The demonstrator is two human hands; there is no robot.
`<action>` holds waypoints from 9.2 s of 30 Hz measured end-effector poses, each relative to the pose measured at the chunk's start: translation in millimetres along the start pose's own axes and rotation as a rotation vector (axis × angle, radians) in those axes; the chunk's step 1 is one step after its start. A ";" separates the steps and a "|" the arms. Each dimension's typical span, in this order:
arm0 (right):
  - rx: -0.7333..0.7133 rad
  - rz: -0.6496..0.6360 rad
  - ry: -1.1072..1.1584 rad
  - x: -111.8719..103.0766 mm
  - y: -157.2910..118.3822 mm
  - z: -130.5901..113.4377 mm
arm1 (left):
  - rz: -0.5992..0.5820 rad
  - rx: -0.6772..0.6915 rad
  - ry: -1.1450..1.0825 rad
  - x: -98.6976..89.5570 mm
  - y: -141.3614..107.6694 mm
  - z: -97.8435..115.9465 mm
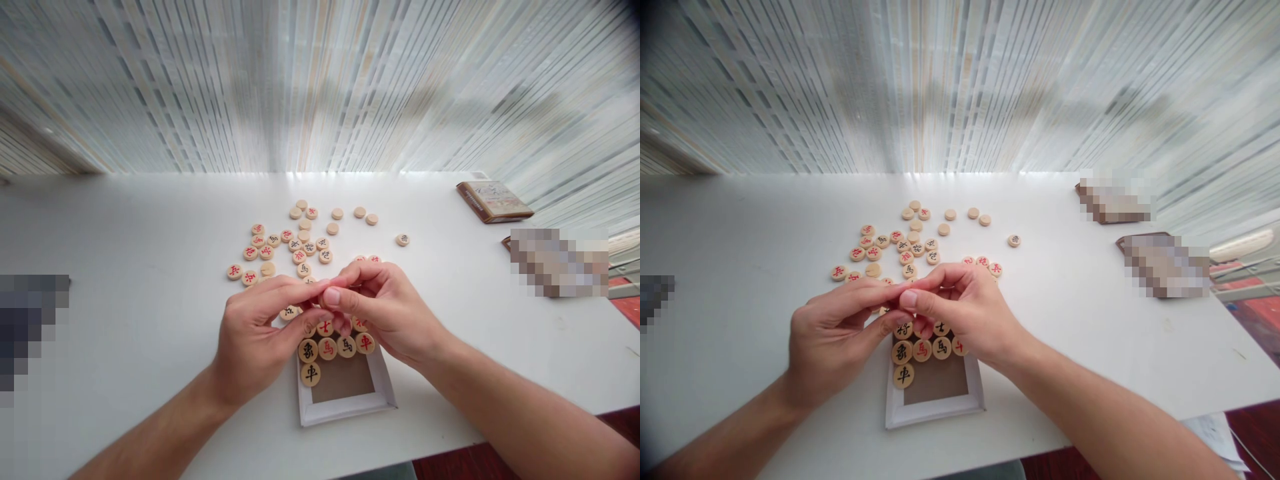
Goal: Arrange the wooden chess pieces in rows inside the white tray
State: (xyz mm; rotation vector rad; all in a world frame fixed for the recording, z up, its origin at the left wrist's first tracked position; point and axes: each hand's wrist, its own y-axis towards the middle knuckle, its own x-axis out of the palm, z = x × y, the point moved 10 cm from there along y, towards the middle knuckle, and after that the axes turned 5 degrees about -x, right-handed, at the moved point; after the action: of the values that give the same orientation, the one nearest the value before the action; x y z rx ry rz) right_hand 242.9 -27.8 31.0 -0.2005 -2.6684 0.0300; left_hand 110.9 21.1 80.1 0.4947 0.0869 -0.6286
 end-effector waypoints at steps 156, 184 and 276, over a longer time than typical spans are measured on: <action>0.100 -0.148 -0.055 13.5 2.2 3.9 | -0.004 0.052 0.110 0.5 1.0 1.9; -0.708 0.003 -0.880 19.0 -19.5 -57.1 | -0.095 -0.461 -0.522 19.8 2.4 -32.5; -0.712 0.403 -1.238 -89.5 18.4 -84.7 | 0.285 -0.205 0.370 -69.4 25.5 -35.3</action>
State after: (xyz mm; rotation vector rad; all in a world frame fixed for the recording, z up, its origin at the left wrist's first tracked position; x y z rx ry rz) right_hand 362.5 -23.8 65.8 -1.3040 -3.6235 -0.9673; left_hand 72.0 93.0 75.2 0.4105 0.4195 -0.2399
